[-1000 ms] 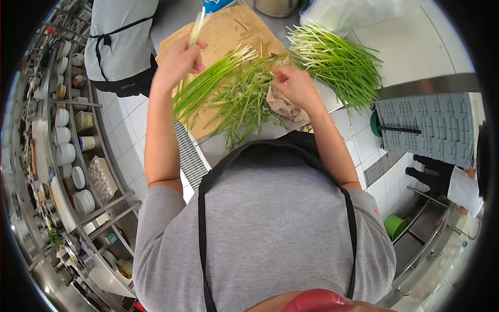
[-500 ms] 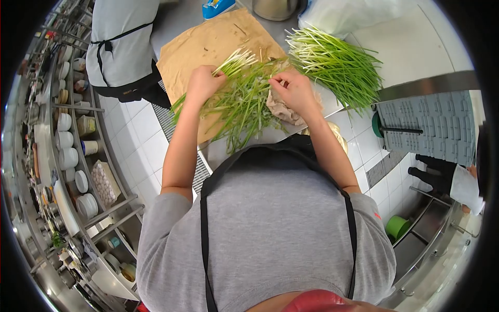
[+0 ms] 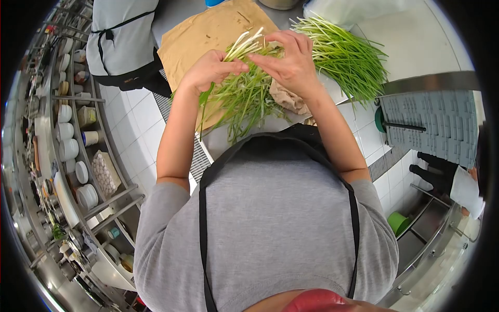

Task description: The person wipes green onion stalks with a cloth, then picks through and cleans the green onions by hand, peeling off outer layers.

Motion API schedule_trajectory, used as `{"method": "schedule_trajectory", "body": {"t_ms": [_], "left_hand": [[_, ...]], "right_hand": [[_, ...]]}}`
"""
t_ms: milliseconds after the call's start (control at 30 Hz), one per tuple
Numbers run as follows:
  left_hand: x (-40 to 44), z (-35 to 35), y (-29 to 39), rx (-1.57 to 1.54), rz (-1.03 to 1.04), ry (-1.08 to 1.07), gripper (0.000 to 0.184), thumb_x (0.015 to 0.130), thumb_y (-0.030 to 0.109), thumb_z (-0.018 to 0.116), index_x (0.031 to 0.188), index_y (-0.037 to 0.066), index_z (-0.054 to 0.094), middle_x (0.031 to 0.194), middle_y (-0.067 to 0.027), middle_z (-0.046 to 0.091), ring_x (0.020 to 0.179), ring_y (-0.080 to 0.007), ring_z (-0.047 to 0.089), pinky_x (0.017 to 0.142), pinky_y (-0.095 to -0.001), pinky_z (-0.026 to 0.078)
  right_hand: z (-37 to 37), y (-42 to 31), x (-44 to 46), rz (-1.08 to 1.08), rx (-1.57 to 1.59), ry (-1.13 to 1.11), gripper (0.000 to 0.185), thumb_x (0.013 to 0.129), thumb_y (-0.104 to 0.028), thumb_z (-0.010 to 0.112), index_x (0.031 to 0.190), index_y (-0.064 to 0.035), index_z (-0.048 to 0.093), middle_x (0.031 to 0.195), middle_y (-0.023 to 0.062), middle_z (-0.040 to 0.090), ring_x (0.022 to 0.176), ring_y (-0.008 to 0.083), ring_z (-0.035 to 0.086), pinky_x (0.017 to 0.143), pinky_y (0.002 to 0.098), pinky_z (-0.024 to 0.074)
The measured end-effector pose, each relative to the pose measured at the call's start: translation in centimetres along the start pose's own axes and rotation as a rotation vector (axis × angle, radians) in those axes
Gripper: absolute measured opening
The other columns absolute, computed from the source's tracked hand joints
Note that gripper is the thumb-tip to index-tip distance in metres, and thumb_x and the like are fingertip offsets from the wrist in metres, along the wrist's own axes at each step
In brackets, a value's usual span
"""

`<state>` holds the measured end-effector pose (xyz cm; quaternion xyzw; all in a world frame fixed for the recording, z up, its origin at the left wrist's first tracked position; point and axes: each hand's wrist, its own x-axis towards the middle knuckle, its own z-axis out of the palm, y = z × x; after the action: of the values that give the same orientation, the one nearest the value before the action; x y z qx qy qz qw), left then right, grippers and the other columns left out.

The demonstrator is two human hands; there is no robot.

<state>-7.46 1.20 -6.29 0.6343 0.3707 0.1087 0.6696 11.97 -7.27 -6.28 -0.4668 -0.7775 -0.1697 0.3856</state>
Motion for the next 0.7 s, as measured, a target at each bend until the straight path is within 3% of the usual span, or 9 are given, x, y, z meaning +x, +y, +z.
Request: {"method": "schedule_trajectory", "body": {"t_ms": [333, 433, 533, 633, 700], "left_hand": [[0.0, 0.4, -0.1, 0.026, -0.045, -0.028, 0.025, 0.068, 0.028, 0.069, 0.075, 0.005, 0.062, 0.053, 0.0058, 0.044, 0.046, -0.0033, 0.032, 0.04, -0.0204, 0.021], [-0.1, 0.2, -0.1, 0.05, -0.053, -0.019, 0.025, 0.07, 0.028, 0.067, 0.075, 0.004, 0.061, 0.055, 0.0046, 0.046, 0.046, -0.0043, 0.033, 0.041, -0.0205, 0.024], [-0.3, -1.1, -1.0, 0.168, -0.017, 0.086, 0.026, 0.072, 0.026, 0.061, 0.075, 0.001, 0.059, 0.058, 0.0024, 0.049, 0.048, -0.007, 0.038, 0.043, -0.0221, 0.03], [0.9, -3.2, -3.0, 0.311, 0.0, 0.251, 0.025, 0.073, 0.024, 0.055, 0.075, -0.001, 0.057, 0.06, -0.0027, 0.052, 0.052, -0.0119, 0.046, 0.048, -0.0256, 0.037], [1.9, -4.0, -3.4, 0.299, -0.046, 0.322, 0.025, 0.072, 0.023, 0.053, 0.075, -0.002, 0.057, 0.063, -0.0085, 0.057, 0.057, -0.0174, 0.054, 0.052, -0.0295, 0.042]], "right_hand": [[0.8, 1.3, -1.0, 0.038, 0.033, -0.082, 0.013, 0.062, -0.018, 0.066, 0.075, -0.0201, 0.064, 0.097, -0.0014, 0.048, 0.1, 0.0182, 0.042, 0.084, 0.0373, 0.0284], [1.1, 1.3, -1.3, 0.192, 0.21, -0.006, 0.01, 0.067, -0.015, 0.066, 0.077, -0.0145, 0.065, 0.093, 0.0009, 0.05, 0.089, 0.0201, 0.047, 0.077, 0.032, 0.0343], [0.6, 2.5, -1.8, 0.452, 0.425, 0.05, 0.008, 0.071, -0.018, 0.063, 0.078, -0.0141, 0.065, 0.085, 0.0044, 0.052, 0.079, 0.0206, 0.051, 0.072, 0.0337, 0.0378], [0.6, 3.3, -3.5, 0.441, 0.395, -0.306, 0.01, 0.07, -0.013, 0.065, 0.077, -0.0065, 0.063, 0.087, 0.0066, 0.052, 0.069, 0.0197, 0.052, 0.057, 0.027, 0.041], [1.0, 3.0, -4.3, 0.423, 0.224, -0.345, 0.01, 0.071, -0.012, 0.064, 0.078, -0.0053, 0.062, 0.082, 0.0072, 0.053, 0.064, 0.0204, 0.052, 0.056, 0.0287, 0.0419]]}}
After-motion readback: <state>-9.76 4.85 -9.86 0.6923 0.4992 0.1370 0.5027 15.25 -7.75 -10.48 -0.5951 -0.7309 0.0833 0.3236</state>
